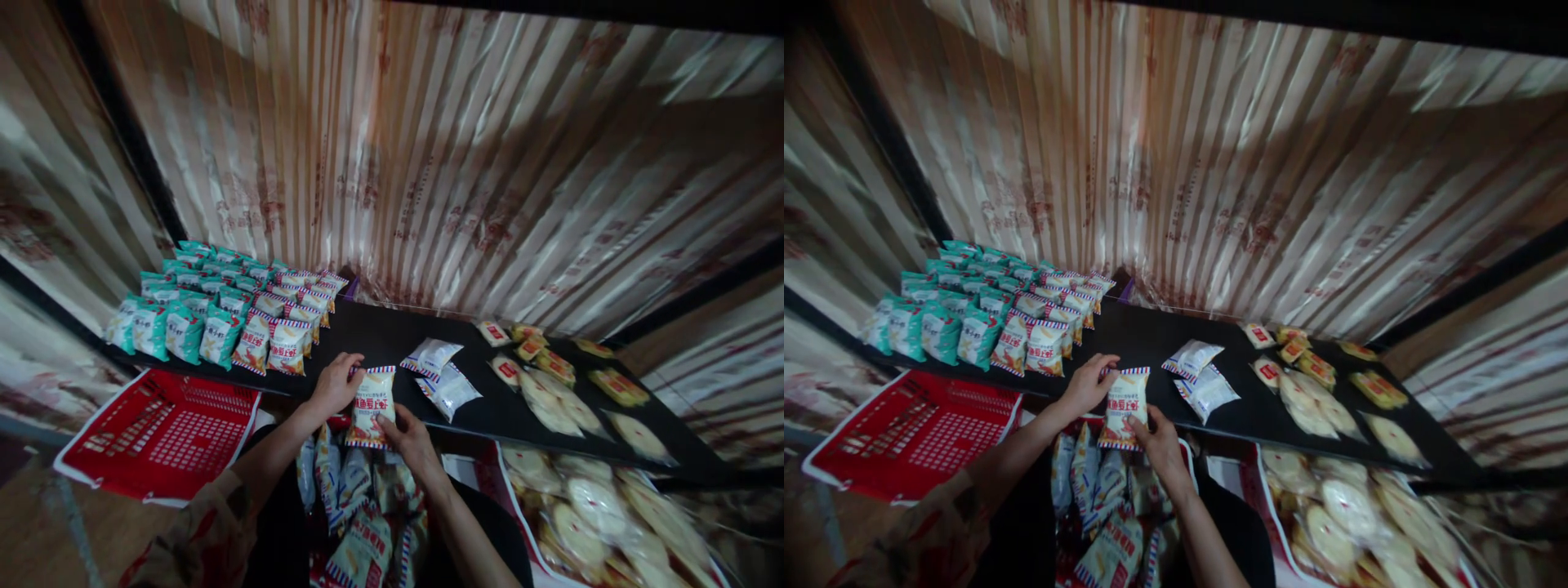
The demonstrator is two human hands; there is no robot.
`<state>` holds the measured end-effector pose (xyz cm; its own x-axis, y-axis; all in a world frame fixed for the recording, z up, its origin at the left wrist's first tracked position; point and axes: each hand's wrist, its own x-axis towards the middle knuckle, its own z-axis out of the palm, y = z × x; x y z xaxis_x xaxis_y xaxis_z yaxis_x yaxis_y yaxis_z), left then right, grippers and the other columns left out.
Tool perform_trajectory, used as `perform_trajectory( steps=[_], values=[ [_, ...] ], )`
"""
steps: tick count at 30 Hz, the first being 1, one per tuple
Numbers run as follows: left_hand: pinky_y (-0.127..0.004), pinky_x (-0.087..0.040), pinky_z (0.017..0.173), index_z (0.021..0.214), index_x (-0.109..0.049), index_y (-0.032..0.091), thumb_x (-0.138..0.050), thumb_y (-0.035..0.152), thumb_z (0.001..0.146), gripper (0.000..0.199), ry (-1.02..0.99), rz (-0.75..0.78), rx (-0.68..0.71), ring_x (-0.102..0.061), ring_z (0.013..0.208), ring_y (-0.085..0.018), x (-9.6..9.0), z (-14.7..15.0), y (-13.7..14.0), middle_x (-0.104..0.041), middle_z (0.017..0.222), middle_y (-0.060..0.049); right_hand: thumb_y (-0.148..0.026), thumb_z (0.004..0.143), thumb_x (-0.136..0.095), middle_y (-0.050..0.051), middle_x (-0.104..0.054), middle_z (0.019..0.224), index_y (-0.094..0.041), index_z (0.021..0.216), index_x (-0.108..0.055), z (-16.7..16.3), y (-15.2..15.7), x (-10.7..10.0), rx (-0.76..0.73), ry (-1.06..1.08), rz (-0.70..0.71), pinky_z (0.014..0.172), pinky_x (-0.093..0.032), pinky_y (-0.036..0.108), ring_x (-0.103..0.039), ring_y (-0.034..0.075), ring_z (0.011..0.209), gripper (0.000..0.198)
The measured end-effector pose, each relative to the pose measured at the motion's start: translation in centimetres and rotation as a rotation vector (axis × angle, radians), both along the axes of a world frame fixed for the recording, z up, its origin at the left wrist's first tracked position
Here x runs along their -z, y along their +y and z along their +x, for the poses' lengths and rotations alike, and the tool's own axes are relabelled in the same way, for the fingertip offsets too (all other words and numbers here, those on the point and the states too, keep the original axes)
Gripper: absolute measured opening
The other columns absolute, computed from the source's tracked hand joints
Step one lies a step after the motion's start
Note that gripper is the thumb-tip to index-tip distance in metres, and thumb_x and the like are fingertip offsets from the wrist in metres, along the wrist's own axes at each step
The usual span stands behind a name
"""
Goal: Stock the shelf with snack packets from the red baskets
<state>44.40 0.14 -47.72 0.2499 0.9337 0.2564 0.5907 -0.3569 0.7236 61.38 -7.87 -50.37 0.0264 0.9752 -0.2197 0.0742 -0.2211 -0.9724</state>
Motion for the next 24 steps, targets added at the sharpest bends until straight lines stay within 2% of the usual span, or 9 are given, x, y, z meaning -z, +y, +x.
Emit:
perform_trajectory(
  steps=[4, 7, 10, 13, 17, 24],
  values=[
    [-0.026, -0.052, 0.075, 0.123, -0.046, 0.019, -0.046, 0.026, 0.085, 0.039, -0.137, -0.079, -0.156, -0.062, 0.083, -0.012, 2.3, 0.0, 0.6, -0.057, 0.111, -0.007, -0.056, 0.059, -0.07, 0.008, -0.072, 0.088, -0.015, 0.093, -0.064, -0.7, 3.0, 0.2, 0.08, 0.05, -0.019, 0.074, -0.053, 0.035, -0.067, 0.025, 0.081, 0.053],
    [-0.026, -0.053, 0.073, 0.132, -0.035, 0.02, -0.048, 0.027, 0.084, 0.05, -0.255, -0.14, -0.19, -0.062, 0.077, -0.01, 3.8, 0.3, 1.1, -0.059, 0.109, -0.006, -0.055, 0.06, -0.069, 0.007, -0.072, 0.084, -0.016, 0.092, -0.064, -0.9, 5.2, 0.5, 0.101, 0.073, -0.03, 0.07, -0.054, 0.034, -0.067, 0.024, 0.077, 0.051],
    [-0.027, -0.053, 0.075, 0.135, -0.032, 0.019, -0.046, 0.025, 0.085, 0.053, -0.288, -0.159, -0.194, -0.062, 0.079, -0.011, 4.7, 0.8, 1.8, -0.06, 0.108, -0.007, -0.053, 0.064, -0.068, 0.006, -0.072, 0.082, -0.016, 0.093, -0.064, -1.0, 7.3, 0.6, 0.118, 0.026, -0.009, 0.067, -0.053, 0.032, -0.067, 0.023, 0.075, 0.047],
    [-0.029, -0.052, 0.08, 0.134, -0.034, 0.018, -0.045, 0.021, 0.084, 0.051, -0.268, -0.16, -0.227, -0.062, 0.085, -0.013, 4.9, 1.2, 2.8, -0.06, 0.109, -0.008, -0.05, 0.065, -0.068, 0.006, -0.072, 0.081, -0.015, 0.092, -0.064, -1.2, 9.6, 0.7, 0.161, -0.007, 0.022, 0.066, -0.053, 0.031, -0.067, 0.022, 0.073, 0.045],
    [-0.033, -0.049, 0.087, 0.131, -0.039, 0.018, -0.044, 0.019, 0.084, 0.048, -0.197, -0.16, -0.282, -0.062, 0.094, -0.016, 4.9, 1.6, 4.4, -0.061, 0.109, -0.009, -0.049, 0.065, -0.067, 0.008, -0.072, 0.082, -0.013, 0.095, -0.063, -1.5, 12.9, 1.3, 0.192, 0.071, 0.028, 0.068, -0.053, 0.032, -0.067, 0.022, 0.074, 0.047],
    [-0.037, -0.041, 0.099, 0.127, -0.046, 0.014, -0.043, 0.014, 0.082, 0.045, -0.018, -0.084, -0.385, -0.053, 0.114, -0.023, 5.7, 2.5, 7.9, -0.059, 0.117, -0.013, -0.049, 0.066, -0.066, 0.008, -0.072, 0.082, -0.014, 0.094, -0.063, -1.9, 18.5, 2.4, 0.229, 0.036, 0.053, 0.064, -0.054, 0.031, -0.068, 0.021, 0.07, 0.045]
  ],
)
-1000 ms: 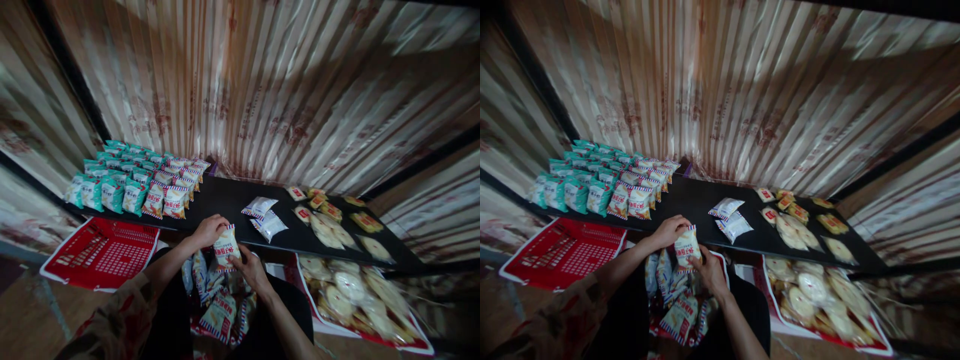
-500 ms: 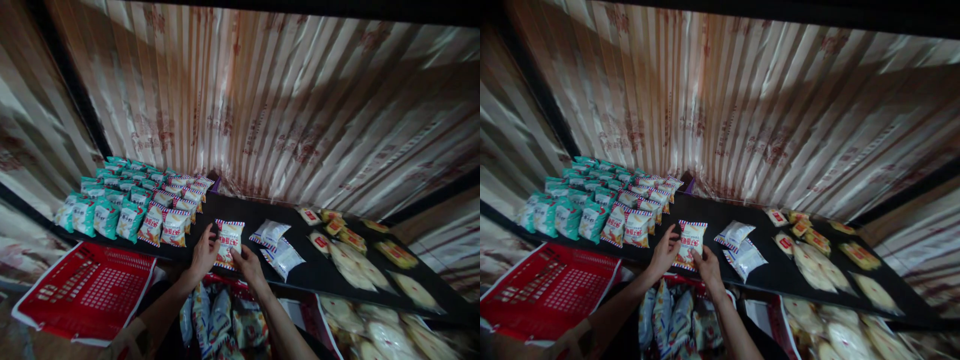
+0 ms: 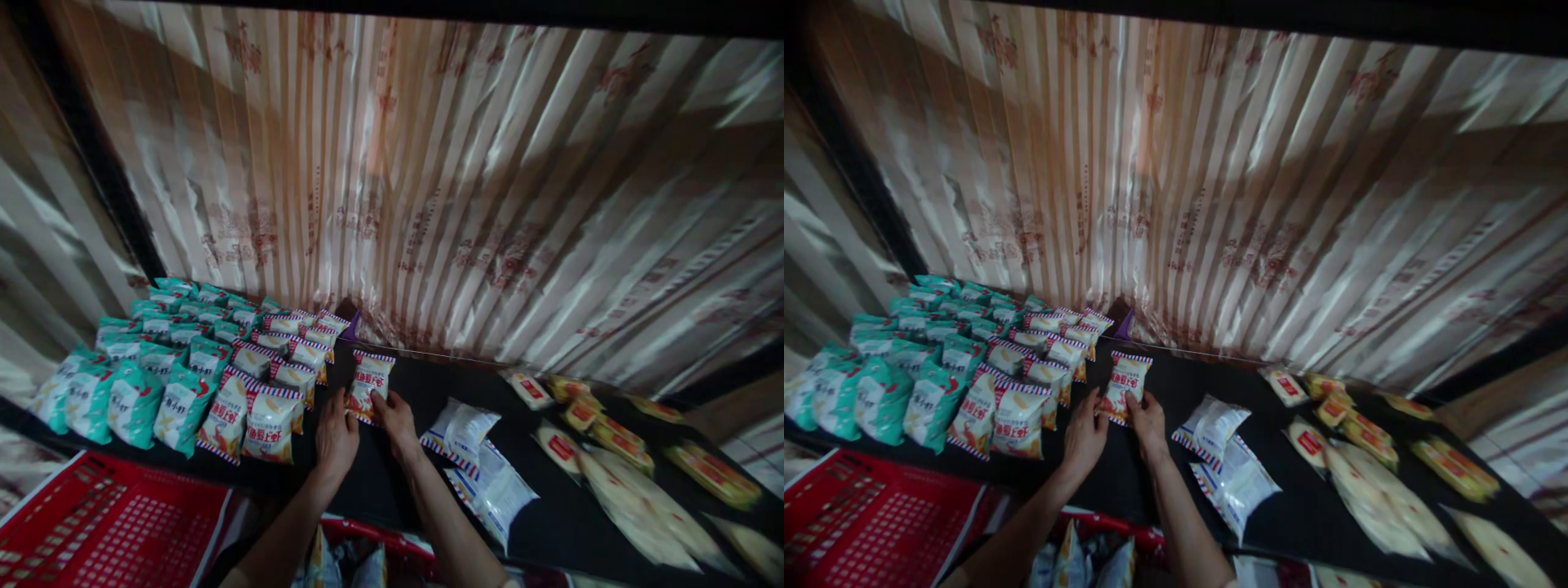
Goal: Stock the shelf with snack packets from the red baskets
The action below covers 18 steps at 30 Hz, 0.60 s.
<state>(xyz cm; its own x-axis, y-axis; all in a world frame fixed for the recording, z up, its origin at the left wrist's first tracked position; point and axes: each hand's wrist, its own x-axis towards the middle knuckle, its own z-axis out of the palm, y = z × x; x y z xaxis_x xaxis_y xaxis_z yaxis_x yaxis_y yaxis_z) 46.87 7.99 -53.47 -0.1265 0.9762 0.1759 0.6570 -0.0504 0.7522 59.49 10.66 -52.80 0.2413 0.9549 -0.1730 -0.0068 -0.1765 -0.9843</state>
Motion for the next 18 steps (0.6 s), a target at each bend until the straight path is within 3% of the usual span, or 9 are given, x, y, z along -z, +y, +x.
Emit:
perform_trajectory(
  steps=[9, 15, 18],
  values=[
    [-0.039, -0.034, 0.107, 0.126, -0.048, 0.012, -0.042, 0.008, 0.078, 0.049, 0.07, 0.057, 0.029, -0.043, 0.125, -0.024, 0.4, 1.5, 4.8, -0.052, 0.13, -0.013, -0.049, 0.067, -0.062, 0.007, -0.07, 0.072, -0.016, 0.082, -0.064, -0.2, 7.1, 0.8, 0.111, -0.178, 0.05, 0.05, -0.052, 0.027, -0.066, 0.02, 0.062, 0.036],
    [-0.043, -0.028, 0.111, 0.13, -0.045, 0.008, -0.041, 0.007, 0.077, 0.053, 0.172, 0.091, 0.098, -0.031, 0.134, -0.027, 0.9, 1.7, 7.1, -0.042, 0.141, -0.013, -0.046, 0.07, -0.058, 0.007, -0.071, 0.074, -0.016, 0.084, -0.065, -0.1, 10.2, 1.4, 0.11, -0.267, 0.077, 0.056, -0.053, 0.03, -0.067, 0.021, 0.065, 0.034],
    [-0.045, -0.027, 0.112, 0.129, -0.047, 0.009, -0.041, 0.009, 0.077, 0.052, 0.21, 0.109, 0.084, -0.028, 0.135, -0.028, 1.4, 1.8, 7.9, -0.041, 0.141, -0.012, -0.042, 0.069, -0.061, 0.008, -0.071, 0.079, -0.016, 0.097, -0.064, 0.0, 11.5, 1.6, 0.145, -0.345, 0.092, 0.061, -0.052, 0.032, -0.067, 0.023, 0.071, 0.038]
  ],
)
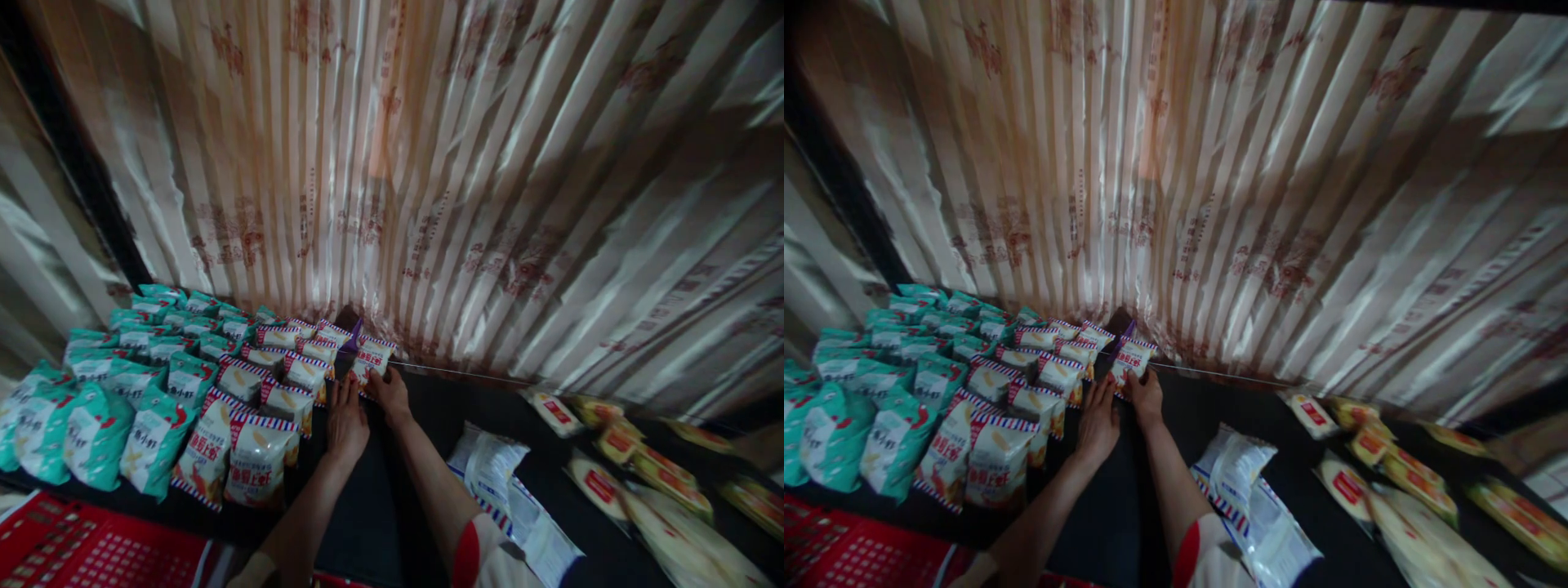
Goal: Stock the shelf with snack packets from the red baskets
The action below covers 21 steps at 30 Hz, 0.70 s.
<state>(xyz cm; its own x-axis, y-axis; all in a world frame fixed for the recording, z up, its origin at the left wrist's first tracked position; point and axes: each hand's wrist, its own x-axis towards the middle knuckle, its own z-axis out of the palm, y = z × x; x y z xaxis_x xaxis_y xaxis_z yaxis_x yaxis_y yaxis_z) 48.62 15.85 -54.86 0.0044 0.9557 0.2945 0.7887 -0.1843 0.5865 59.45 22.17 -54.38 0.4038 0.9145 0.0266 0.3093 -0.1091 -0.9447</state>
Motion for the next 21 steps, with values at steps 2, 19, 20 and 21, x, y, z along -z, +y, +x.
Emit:
perform_trajectory(
  steps=[2, 19, 20, 21],
  values=[
    [-0.046, -0.027, 0.112, 0.127, -0.048, 0.01, -0.041, 0.01, 0.078, 0.05, 0.01, 0.017, -0.011, -0.026, 0.136, -0.027, 0.2, 0.0, 0.3, -0.042, 0.14, -0.012, -0.04, 0.07, -0.061, 0.008, -0.071, 0.085, -0.016, 0.108, -0.06, -0.1, 0.7, 0.2, 0.017, -0.025, 0.011, 0.065, -0.052, 0.032, -0.067, 0.023, 0.076, 0.045],
    [-0.044, -0.025, 0.113, 0.131, -0.044, 0.011, -0.04, 0.009, 0.078, 0.053, -0.031, 0.032, 0.01, -0.018, 0.139, -0.025, 0.9, -0.2, 1.1, -0.037, 0.145, -0.01, -0.036, 0.082, -0.048, 0.015, -0.065, 0.105, -0.016, 0.121, -0.053, -1.6, 1.6, -0.4, -0.052, -0.605, -0.057, 0.081, -0.046, 0.038, -0.062, 0.028, 0.097, 0.043],
    [-0.044, -0.025, 0.113, 0.131, -0.044, 0.011, -0.04, 0.009, 0.078, 0.053, -0.031, 0.03, 0.011, -0.018, 0.139, -0.025, 1.0, -0.3, 1.1, -0.036, 0.145, -0.01, -0.035, 0.082, -0.048, 0.016, -0.065, 0.106, -0.016, 0.121, -0.053, -1.6, 1.6, -0.3, -0.052, -0.604, -0.049, 0.082, -0.045, 0.038, -0.062, 0.028, 0.098, 0.043],
    [-0.043, -0.024, 0.113, 0.13, -0.044, 0.01, -0.039, 0.009, 0.079, 0.052, -0.028, 0.028, 0.012, -0.018, 0.139, -0.025, 1.0, -0.3, 1.1, -0.035, 0.145, -0.01, -0.035, 0.082, -0.049, 0.016, -0.065, 0.106, -0.015, 0.121, -0.053, -1.6, 1.6, -0.3, -0.05, -0.6, -0.036, 0.083, -0.045, 0.038, -0.062, 0.028, 0.098, 0.044]
  ],
)
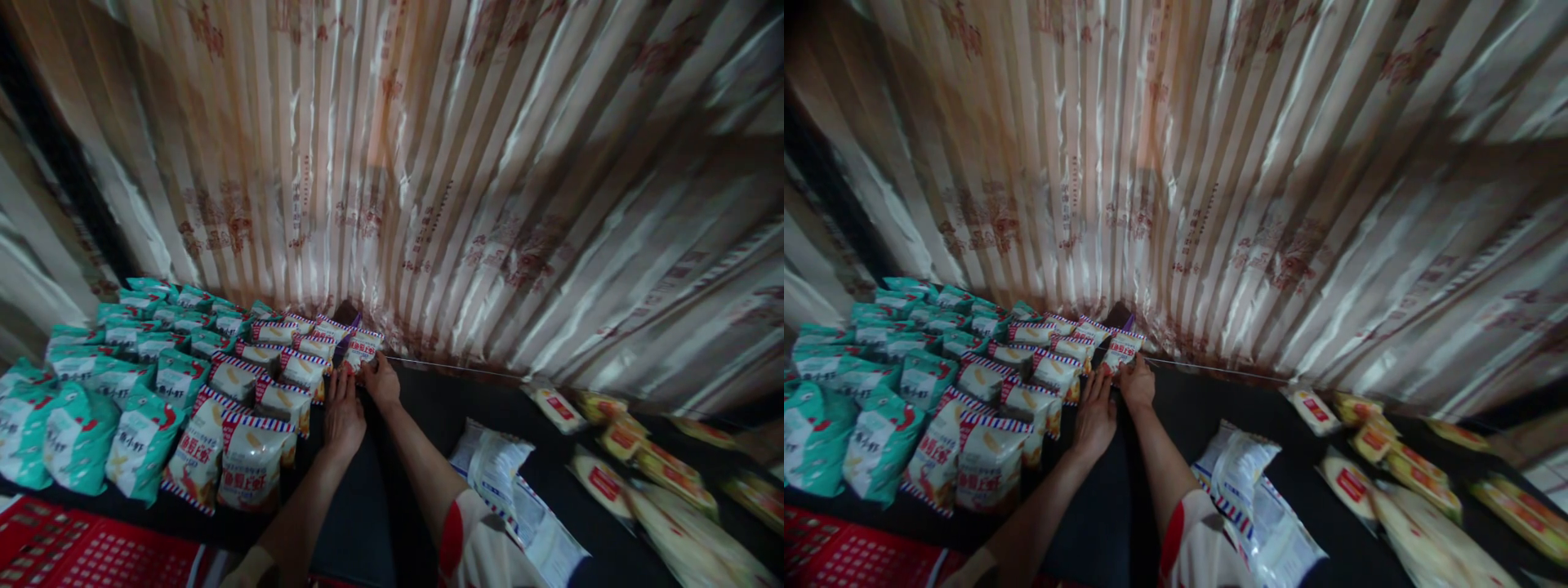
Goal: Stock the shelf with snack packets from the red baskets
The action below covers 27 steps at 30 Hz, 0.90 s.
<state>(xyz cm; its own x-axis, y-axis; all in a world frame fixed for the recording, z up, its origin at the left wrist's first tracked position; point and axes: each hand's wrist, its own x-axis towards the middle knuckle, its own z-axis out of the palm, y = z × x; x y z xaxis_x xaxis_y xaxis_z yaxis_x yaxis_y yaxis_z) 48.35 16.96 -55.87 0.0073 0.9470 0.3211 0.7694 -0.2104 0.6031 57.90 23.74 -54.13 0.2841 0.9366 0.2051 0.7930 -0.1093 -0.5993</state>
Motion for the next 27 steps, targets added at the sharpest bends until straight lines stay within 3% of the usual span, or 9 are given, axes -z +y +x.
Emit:
perform_trajectory(
  steps=[7, 12, 17, 22, 27],
  values=[
    [-0.044, -0.027, 0.112, 0.123, -0.05, 0.006, -0.04, 0.007, 0.079, 0.045, 0.032, 0.078, -0.003, -0.02, 0.138, -0.027, 0.1, -0.2, -0.3, -0.034, 0.145, -0.016, -0.028, 0.08, -0.052, 0.018, -0.062, 0.114, -0.009, 0.122, -0.05, -0.2, -2.1, 0.2, 0.051, 0.044, 0.121, 0.094, -0.039, 0.041, -0.056, 0.028, 0.108, 0.046],
    [-0.041, -0.034, 0.108, 0.113, -0.057, 0.009, -0.042, 0.006, 0.078, 0.039, 0.026, 0.107, 0.018, -0.036, 0.132, -0.026, -0.2, -0.2, -2.5, -0.046, 0.136, -0.016, -0.019, 0.08, -0.049, 0.016, -0.061, 0.116, -0.009, 0.116, -0.056, -0.4, -6.1, -0.6, -0.014, 0.074, 0.129, 0.097, -0.038, 0.039, -0.053, 0.025, 0.112, 0.038],
    [-0.037, -0.043, 0.1, 0.111, -0.059, 0.013, -0.039, 0.007, 0.082, 0.036, -0.007, 0.016, 0.082, -0.053, 0.115, -0.022, -1.2, -0.4, -7.8, -0.058, 0.122, -0.013, -0.016, 0.079, -0.047, 0.013, -0.063, 0.109, -0.012, 0.103, -0.064, -0.4, -12.2, -0.7, -0.143, 0.097, 0.09, 0.097, -0.041, 0.036, -0.055, 0.022, 0.107, 0.03],
    [-0.037, -0.044, 0.099, 0.106, -0.061, 0.013, -0.037, 0.009, 0.084, 0.033, -0.025, 0.013, 0.137, -0.055, 0.109, -0.021, -1.9, -1.3, -14.5, -0.062, 0.115, -0.011, -0.014, 0.08, -0.042, 0.01, -0.065, 0.104, -0.015, 0.097, -0.066, -0.6, -19.5, -0.5, -0.216, 0.159, 0.096, 0.096, -0.043, 0.034, -0.057, 0.019, 0.103, 0.029],
    [-0.036, -0.045, 0.096, 0.105, -0.061, 0.014, -0.035, 0.008, 0.083, 0.035, -0.047, -0.008, 0.212, -0.056, 0.104, -0.02, -1.8, -3.1, -21.5, -0.063, 0.11, -0.011, -0.017, 0.085, -0.038, 0.01, -0.064, 0.105, -0.015, 0.104, -0.063, -1.0, -27.0, -0.8, -0.339, 0.219, 0.121, 0.092, -0.046, 0.032, -0.059, 0.017, 0.099, 0.031]
  ],
)
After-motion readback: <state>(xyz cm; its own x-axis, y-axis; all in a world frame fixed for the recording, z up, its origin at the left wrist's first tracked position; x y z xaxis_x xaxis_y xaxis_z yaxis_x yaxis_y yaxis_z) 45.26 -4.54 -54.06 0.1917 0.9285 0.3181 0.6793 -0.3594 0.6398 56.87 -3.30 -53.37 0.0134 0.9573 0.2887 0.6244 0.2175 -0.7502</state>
